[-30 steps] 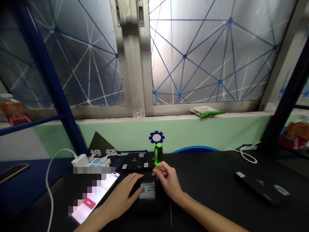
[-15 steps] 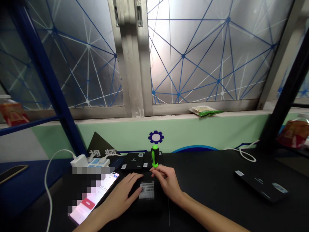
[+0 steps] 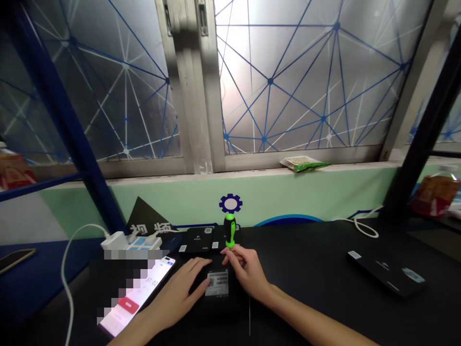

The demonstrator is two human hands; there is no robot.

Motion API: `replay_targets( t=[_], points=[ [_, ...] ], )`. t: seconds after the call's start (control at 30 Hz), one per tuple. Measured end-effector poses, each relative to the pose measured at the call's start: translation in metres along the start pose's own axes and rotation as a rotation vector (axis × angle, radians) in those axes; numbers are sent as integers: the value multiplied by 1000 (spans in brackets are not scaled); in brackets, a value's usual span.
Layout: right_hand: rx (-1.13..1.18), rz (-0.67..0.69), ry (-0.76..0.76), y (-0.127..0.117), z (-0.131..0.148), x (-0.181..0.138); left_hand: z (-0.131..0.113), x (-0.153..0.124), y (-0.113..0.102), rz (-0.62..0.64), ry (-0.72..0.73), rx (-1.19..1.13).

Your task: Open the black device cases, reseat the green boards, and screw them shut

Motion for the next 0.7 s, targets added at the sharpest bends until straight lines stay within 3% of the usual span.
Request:
replay_targets(
  t=[0.27, 0.7],
  points=[
    [188, -30, 64, 3, -6, 0, 1, 0, 2, -3, 0, 7],
    [94, 9, 24, -2, 0, -3, 0, 2, 6, -26, 11, 14]
  ],
)
Point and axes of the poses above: each hand's wrist, its own x-axis towards the middle knuckle, its own y-axis out of the palm, z = x × y, the point moved 1 cm from there along x, towards the middle knuckle, and after that the axes turned 9 degrees about z, right-handed, at the moved point
